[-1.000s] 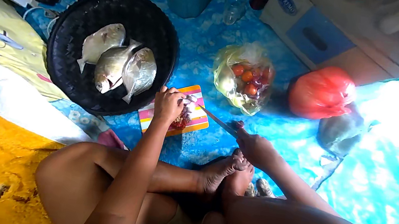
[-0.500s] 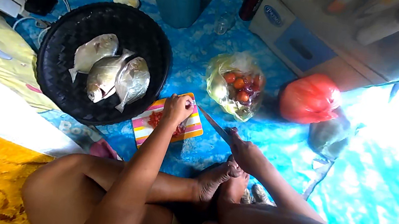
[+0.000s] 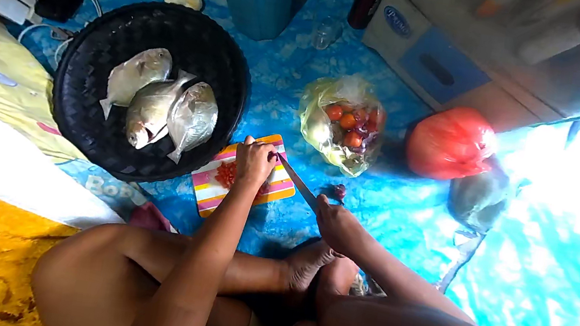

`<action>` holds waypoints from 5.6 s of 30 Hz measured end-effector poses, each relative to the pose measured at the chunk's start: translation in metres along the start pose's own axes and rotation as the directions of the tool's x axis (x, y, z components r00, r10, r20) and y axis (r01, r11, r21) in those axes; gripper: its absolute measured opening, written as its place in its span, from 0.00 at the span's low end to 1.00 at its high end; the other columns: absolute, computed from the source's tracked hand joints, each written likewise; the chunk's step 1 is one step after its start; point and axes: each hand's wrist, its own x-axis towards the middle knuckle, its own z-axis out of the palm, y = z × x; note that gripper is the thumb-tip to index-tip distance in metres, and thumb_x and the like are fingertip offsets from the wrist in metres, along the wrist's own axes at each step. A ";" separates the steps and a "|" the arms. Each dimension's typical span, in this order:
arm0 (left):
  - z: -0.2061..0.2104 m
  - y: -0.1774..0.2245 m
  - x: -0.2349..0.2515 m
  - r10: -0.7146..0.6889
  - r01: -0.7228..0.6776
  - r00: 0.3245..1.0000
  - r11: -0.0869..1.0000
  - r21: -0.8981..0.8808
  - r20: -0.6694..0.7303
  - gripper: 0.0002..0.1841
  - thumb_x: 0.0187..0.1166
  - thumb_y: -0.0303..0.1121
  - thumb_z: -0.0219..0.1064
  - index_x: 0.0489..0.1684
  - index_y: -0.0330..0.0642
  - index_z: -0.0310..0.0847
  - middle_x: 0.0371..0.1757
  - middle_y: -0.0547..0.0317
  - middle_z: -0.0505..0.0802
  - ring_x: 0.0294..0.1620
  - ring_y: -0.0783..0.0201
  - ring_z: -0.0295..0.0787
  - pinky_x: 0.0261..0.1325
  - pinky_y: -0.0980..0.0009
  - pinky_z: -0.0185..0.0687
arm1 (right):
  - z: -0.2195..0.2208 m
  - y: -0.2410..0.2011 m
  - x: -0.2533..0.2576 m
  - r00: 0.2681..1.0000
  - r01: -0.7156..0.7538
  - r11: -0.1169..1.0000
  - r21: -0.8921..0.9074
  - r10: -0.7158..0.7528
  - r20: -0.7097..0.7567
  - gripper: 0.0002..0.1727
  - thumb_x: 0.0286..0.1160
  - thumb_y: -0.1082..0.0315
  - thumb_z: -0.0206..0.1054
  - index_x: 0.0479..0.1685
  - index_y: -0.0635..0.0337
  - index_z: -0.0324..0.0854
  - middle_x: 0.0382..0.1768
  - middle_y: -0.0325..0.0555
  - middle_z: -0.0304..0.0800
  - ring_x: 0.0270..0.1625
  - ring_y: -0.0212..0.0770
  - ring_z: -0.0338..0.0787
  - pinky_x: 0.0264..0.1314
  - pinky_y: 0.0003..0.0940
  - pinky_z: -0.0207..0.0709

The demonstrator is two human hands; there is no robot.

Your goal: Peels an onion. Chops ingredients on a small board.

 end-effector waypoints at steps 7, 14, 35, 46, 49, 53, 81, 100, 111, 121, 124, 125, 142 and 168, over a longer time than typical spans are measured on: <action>0.001 0.000 0.001 -0.041 0.041 0.999 0.999 -0.027 -0.013 0.07 0.78 0.29 0.71 0.43 0.39 0.96 0.49 0.45 0.97 0.63 0.39 0.87 0.67 0.41 0.73 | -0.004 -0.009 0.002 0.999 -0.031 0.997 -0.065 0.032 0.013 0.23 0.97 0.65 0.39 0.83 0.64 0.59 0.62 0.70 0.84 0.69 0.67 0.86 0.68 0.62 0.78; -0.002 0.000 0.004 -0.043 0.043 0.999 0.999 -0.017 0.006 0.07 0.78 0.30 0.72 0.43 0.40 0.96 0.49 0.45 0.97 0.63 0.40 0.87 0.69 0.41 0.72 | -0.005 -0.014 0.015 0.999 -0.032 0.996 -0.084 0.035 0.037 0.22 0.95 0.69 0.42 0.82 0.66 0.58 0.64 0.70 0.83 0.70 0.68 0.85 0.68 0.62 0.78; 0.000 0.002 0.000 -0.137 0.138 0.990 0.989 -0.055 0.012 0.07 0.78 0.29 0.71 0.43 0.42 0.96 0.49 0.43 0.96 0.63 0.39 0.86 0.68 0.41 0.73 | -0.004 -0.015 0.002 1.000 -0.031 0.997 -0.071 0.031 0.005 0.21 0.96 0.67 0.41 0.80 0.65 0.61 0.61 0.70 0.84 0.68 0.68 0.86 0.67 0.63 0.79; 0.004 -0.002 -0.005 -0.130 0.125 0.991 0.984 -0.130 -0.031 0.06 0.78 0.29 0.72 0.42 0.40 0.96 0.50 0.42 0.96 0.64 0.38 0.86 0.70 0.40 0.72 | -0.006 -0.017 0.008 1.000 -0.025 0.996 -0.082 0.025 0.002 0.21 0.96 0.67 0.41 0.81 0.65 0.60 0.61 0.70 0.84 0.68 0.68 0.86 0.66 0.62 0.79; 0.006 -0.007 -0.005 -0.123 0.119 0.992 0.983 -0.139 -0.024 0.08 0.77 0.28 0.70 0.44 0.38 0.95 0.51 0.42 0.96 0.65 0.38 0.86 0.71 0.40 0.73 | -0.005 -0.015 0.001 1.000 -0.012 0.997 -0.080 0.012 0.003 0.21 0.96 0.68 0.41 0.80 0.65 0.61 0.61 0.70 0.84 0.68 0.68 0.86 0.67 0.63 0.78; 0.007 -0.008 -0.003 -0.108 0.099 0.993 0.982 -0.161 -0.046 0.06 0.77 0.27 0.72 0.42 0.38 0.96 0.49 0.42 0.96 0.64 0.39 0.87 0.72 0.42 0.73 | -0.006 -0.017 0.004 0.999 -0.029 0.996 -0.090 0.031 0.023 0.21 0.96 0.67 0.41 0.81 0.65 0.60 0.62 0.70 0.84 0.69 0.68 0.86 0.67 0.62 0.79; -0.007 -0.005 0.015 0.176 -0.195 0.975 0.970 0.144 0.138 0.10 0.72 0.28 0.74 0.49 0.41 0.94 0.52 0.47 0.95 0.63 0.41 0.85 0.66 0.42 0.73 | -0.010 0.011 0.000 0.999 0.024 0.995 0.101 -0.020 -0.044 0.22 0.98 0.62 0.41 0.80 0.67 0.63 0.59 0.70 0.85 0.66 0.65 0.87 0.69 0.59 0.77; 0.008 -0.014 -0.004 0.076 -0.086 0.986 0.994 -0.061 -0.148 0.03 0.72 0.24 0.74 0.35 0.39 0.95 0.42 0.44 0.96 0.53 0.39 0.89 0.60 0.41 0.76 | -0.007 -0.026 0.014 0.995 -0.099 0.988 -0.116 0.102 0.022 0.22 0.94 0.72 0.42 0.83 0.63 0.59 0.64 0.70 0.83 0.70 0.69 0.85 0.65 0.64 0.79; 0.006 -0.007 -0.003 -0.043 0.039 0.996 0.997 -0.059 -0.081 0.05 0.76 0.29 0.73 0.41 0.42 0.95 0.46 0.45 0.96 0.59 0.41 0.88 0.68 0.42 0.73 | -0.007 -0.019 0.023 0.996 -0.084 0.987 -0.133 0.082 -0.023 0.22 0.92 0.75 0.42 0.83 0.64 0.58 0.64 0.72 0.82 0.71 0.70 0.85 0.65 0.65 0.79; 0.006 -0.007 -0.004 -0.106 0.100 0.992 0.992 -0.074 -0.073 0.06 0.77 0.30 0.73 0.42 0.44 0.96 0.48 0.46 0.96 0.61 0.41 0.87 0.69 0.42 0.71 | -0.001 -0.007 0.010 0.998 -0.008 0.996 -0.092 0.003 -0.057 0.21 0.97 0.65 0.40 0.80 0.63 0.63 0.60 0.70 0.85 0.67 0.69 0.87 0.66 0.64 0.79; 0.010 -0.012 -0.004 -0.085 0.074 0.991 0.992 -0.107 -0.104 0.05 0.75 0.29 0.74 0.40 0.42 0.96 0.47 0.45 0.96 0.60 0.40 0.87 0.69 0.42 0.72 | -0.001 -0.017 0.013 0.998 -0.055 0.993 -0.106 0.052 -0.031 0.21 0.96 0.68 0.40 0.82 0.63 0.60 0.63 0.70 0.84 0.69 0.69 0.86 0.66 0.64 0.79; 0.011 -0.013 -0.005 -0.079 0.066 0.990 0.991 -0.115 -0.113 0.05 0.75 0.29 0.74 0.40 0.42 0.96 0.47 0.44 0.96 0.60 0.40 0.88 0.69 0.41 0.72 | -0.001 -0.021 0.015 0.997 -0.071 0.990 -0.119 0.069 -0.017 0.22 0.95 0.70 0.41 0.83 0.63 0.59 0.64 0.70 0.84 0.69 0.69 0.86 0.66 0.64 0.79; 0.010 -0.022 -0.007 -0.012 -0.004 0.991 0.993 -0.120 -0.133 0.05 0.74 0.24 0.73 0.40 0.38 0.95 0.47 0.42 0.96 0.60 0.38 0.88 0.68 0.40 0.73 | -0.001 -0.020 0.018 1.000 -0.027 0.994 -0.103 0.028 0.001 0.21 0.96 0.68 0.41 0.82 0.63 0.61 0.63 0.71 0.84 0.69 0.70 0.85 0.66 0.65 0.78; -0.001 -0.009 -0.005 -0.154 0.153 0.988 0.987 -0.051 -0.015 0.07 0.74 0.29 0.73 0.46 0.39 0.92 0.48 0.41 0.95 0.63 0.36 0.86 0.67 0.37 0.71 | -0.004 0.004 0.018 0.994 0.066 0.998 -0.020 -0.068 -0.082 0.23 0.98 0.62 0.41 0.80 0.66 0.65 0.61 0.72 0.85 0.68 0.70 0.86 0.70 0.64 0.76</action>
